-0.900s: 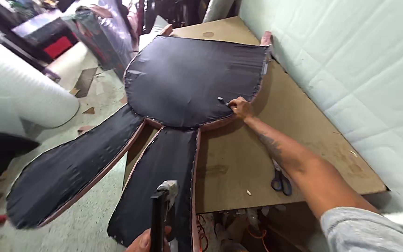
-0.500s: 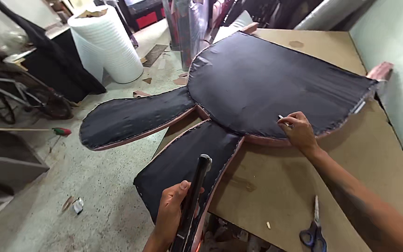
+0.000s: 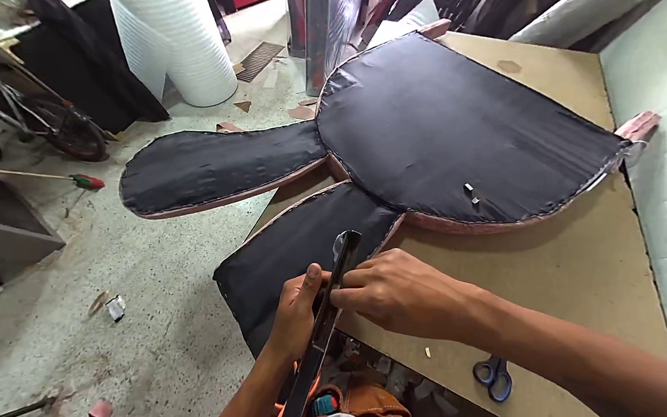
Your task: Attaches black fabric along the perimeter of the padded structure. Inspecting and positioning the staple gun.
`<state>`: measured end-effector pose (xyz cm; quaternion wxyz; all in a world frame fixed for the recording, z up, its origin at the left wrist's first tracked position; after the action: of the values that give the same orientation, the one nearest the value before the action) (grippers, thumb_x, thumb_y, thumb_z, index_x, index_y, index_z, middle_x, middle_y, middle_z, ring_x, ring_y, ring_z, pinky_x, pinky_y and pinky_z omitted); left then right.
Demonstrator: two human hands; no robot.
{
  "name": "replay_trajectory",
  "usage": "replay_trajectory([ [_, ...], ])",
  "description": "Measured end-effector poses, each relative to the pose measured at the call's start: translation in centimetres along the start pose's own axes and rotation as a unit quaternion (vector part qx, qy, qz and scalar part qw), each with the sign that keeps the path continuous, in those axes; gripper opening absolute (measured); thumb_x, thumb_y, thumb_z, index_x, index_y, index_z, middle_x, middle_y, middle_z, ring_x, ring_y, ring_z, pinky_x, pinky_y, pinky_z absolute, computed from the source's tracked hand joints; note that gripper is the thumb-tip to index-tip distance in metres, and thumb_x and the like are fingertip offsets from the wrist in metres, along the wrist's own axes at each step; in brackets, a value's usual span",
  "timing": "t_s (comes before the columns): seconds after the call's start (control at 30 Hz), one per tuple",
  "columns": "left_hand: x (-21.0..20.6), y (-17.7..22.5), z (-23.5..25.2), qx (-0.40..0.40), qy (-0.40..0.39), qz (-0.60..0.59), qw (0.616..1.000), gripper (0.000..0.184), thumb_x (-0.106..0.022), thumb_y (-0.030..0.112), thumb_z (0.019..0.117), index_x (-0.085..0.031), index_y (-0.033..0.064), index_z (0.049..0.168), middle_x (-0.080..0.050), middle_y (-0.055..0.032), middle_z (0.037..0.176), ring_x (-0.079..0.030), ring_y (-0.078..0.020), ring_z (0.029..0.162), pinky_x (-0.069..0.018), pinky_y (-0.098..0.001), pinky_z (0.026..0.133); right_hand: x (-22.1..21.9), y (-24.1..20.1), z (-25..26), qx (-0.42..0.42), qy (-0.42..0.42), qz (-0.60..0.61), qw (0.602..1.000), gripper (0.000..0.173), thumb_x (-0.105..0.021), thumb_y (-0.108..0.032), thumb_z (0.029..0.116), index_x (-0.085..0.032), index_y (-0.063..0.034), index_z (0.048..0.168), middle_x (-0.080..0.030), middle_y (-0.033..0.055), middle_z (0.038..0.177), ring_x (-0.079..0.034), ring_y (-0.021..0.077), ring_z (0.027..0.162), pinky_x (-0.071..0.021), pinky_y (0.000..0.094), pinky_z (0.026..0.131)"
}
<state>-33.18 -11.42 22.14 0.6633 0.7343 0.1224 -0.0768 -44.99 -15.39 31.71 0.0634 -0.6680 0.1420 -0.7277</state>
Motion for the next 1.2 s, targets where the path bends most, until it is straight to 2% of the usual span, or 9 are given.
replay_trajectory([
  [0.13,-0.3,-0.9,0.4,0.011,-0.012,0.004,1.0,0.073,-0.038,0.063,0.1041,-0.074,0.0,0.1,-0.067,-0.018,0.075,-0.066,-0.0243,0.061,-0.0608,-0.0387,0.059,0.3,0.8,-2.0,-0.003,0.038,0.113,0.993,0.028,-0.052,-0.024,0.1055,-0.069,-0.0252,0.128,-0.069,-0.007,0.09,-0.065,0.0073,0.077,-0.0557,0.0309,0.066],
  [0.23,0.0,-0.9,0.1,0.01,-0.02,-0.002,1.0,0.071,-0.038,0.06,0.1057,-0.074,-0.0006,0.103,-0.068,-0.0183,0.078,-0.066,-0.0231,0.06,-0.0605,-0.0375,0.058,2.5,3.7,-5.3,-0.015,0.175,0.246,0.953,0.023,-0.059,-0.016,0.1023,-0.073,-0.0159,0.12,-0.072,-0.0057,0.096,-0.066,0.0046,0.08,-0.0593,0.0266,0.07],
  [0.37,-0.1,-1.7,0.5,-0.013,-0.025,-0.037,0.999,0.071,-0.034,0.06,0.1065,-0.075,0.0032,0.107,-0.07,-0.0116,0.074,-0.065,-0.0174,0.056,-0.0587,-0.0337,0.051,0.9,17.0,-15.4,-0.267,0.339,0.17,0.886,0.016,-0.065,-0.02,0.1001,-0.076,-0.0147,0.111,-0.072,-0.0041,0.098,-0.067,0.0063,0.081,-0.0601,0.029,0.071],
  [0.47,0.3,-1.6,0.6,-0.035,-0.09,-0.094,0.991,0.068,-0.037,0.063,0.1044,-0.074,0.0073,0.114,-0.069,-0.0074,0.071,-0.064,-0.0135,0.057,-0.0573,-0.0299,0.053,-3.1,28.9,-25.4,-0.46,0.368,0.06,0.806,0.018,-0.065,-0.03,0.0997,-0.075,-0.0188,0.109,-0.071,-0.0012,0.103,-0.068,0.0119,0.087,-0.0611,0.038,0.077],
  [0.57,0.3,-0.3,1.2,-0.092,-0.132,-0.087,0.983,0.061,-0.039,0.057,0.1065,-0.074,0.0075,0.112,-0.066,-0.0076,0.067,-0.064,-0.0158,0.057,-0.0586,-0.0335,0.06,-4.6,36.5,-31.2,-0.569,0.35,-0.009,0.744,0.019,-0.066,-0.033,0.0968,-0.076,-0.0224,0.109,-0.069,0.0022,0.105,-0.068,0.0191,0.091,-0.0593,0.0488,0.078],
  [0.73,0.3,0.8,2.2,-0.117,-0.145,-0.082,0.979,0.059,-0.04,0.056,0.1063,-0.075,0.0089,0.102,-0.065,-0.0066,0.063,-0.063,-0.0161,0.057,-0.0574,-0.0367,0.069,-6.5,42.7,-32.3,-0.679,0.209,-0.034,0.703,0.029,-0.069,-0.044,0.0926,-0.076,-0.0234,0.112,-0.069,0.0086,0.113,-0.069,0.032,0.101,-0.0563,0.0633,0.077],
  [0.87,0.4,1.2,2.3,-0.112,-0.136,-0.081,0.981,0.058,-0.042,0.053,0.1071,-0.074,0.005,0.106,-0.065,-0.0085,0.064,-0.064,-0.0176,0.056,-0.0589,-0.0368,0.066,-6.4,43.7,-31.0,-0.694,0.139,-0.065,0.704,0.02,-0.07,-0.036,0.0904,-0.075,-0.0197,0.099,-0.073,0.0111,0.103,-0.07,0.0368,0.096,-0.0543,0.0667,0.071],
  [1.0,0.9,0.6,2.2,-0.087,-0.089,-0.078,0.989,0.059,-0.045,0.051,0.1067,-0.074,0.0002,0.111,-0.066,-0.0109,0.066,-0.064,-0.0167,0.053,-0.0576,-0.0317,0.05,-5.9,43.8,-30.1,-0.668,0.15,-0.061,0.726,0.025,-0.07,-0.036,0.0887,-0.073,-0.0227,0.109,-0.074,0.0123,0.094,-0.071,0.0394,0.087,-0.0538,0.0677,0.068],
  [1.2,2.1,-0.5,2.0,-0.062,-0.055,-0.078,0.994,0.061,-0.046,0.052,0.1061,-0.073,-0.0019,0.11,-0.066,-0.012,0.065,-0.063,-0.0172,0.051,-0.0564,-0.0317,0.048,-5.1,44.1,-32.7,-0.689,0.132,-0.071,0.709,0.021,-0.063,-0.038,0.0931,-0.075,-0.0224,0.1,-0.074,0.0134,0.096,-0.071,0.0406,0.09,-0.0519,0.0697,0.068],
])
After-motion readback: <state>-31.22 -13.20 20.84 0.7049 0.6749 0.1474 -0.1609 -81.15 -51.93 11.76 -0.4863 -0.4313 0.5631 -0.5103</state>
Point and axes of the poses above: each hand's wrist, its own z-axis towards the middle knuckle, its own x-axis out of the back of the hand, y = z × x, the point moved 8 cm from there along z, towards the middle knuckle
